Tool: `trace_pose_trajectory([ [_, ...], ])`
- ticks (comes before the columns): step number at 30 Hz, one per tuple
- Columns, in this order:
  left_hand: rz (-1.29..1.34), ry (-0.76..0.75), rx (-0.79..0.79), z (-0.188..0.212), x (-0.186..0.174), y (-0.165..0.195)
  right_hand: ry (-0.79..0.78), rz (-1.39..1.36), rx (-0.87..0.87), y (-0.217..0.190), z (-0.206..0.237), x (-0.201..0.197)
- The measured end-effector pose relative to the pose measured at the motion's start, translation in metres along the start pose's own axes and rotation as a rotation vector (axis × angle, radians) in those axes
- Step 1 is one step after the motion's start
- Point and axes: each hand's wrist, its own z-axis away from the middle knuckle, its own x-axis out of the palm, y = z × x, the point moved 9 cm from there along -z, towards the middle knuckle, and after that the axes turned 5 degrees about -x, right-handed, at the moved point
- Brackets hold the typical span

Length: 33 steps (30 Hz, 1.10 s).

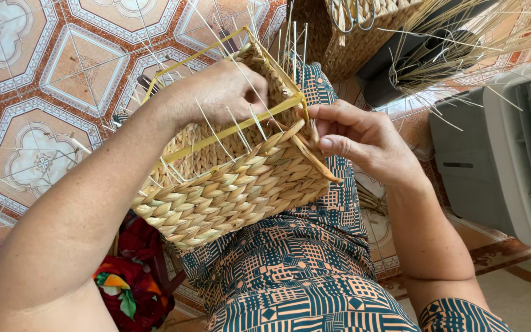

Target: The person weaves a rectangular basket using dried palm leaves, interlacing strands through a yellow frame held on their lap. They trim excess strands with scissors and continue weaving the sides.

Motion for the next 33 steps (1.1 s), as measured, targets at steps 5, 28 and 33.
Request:
trace_pose_trajectory([
  [5,-0.341,-0.092,-0.291,0.007,0.013,-0.029,0.141,0.066,0.042,0.007,-0.001,-0.004],
  [28,0.427,0.138,-0.230,-0.007,-0.004,0.001,0.560,-0.373,-0.090,0.064,0.003,-0.009],
  [33,0.407,0.188,0.141,-0.016,-0.005,0.052,0.636,-0.217,-0.237,0.046,0.004,-0.003],
])
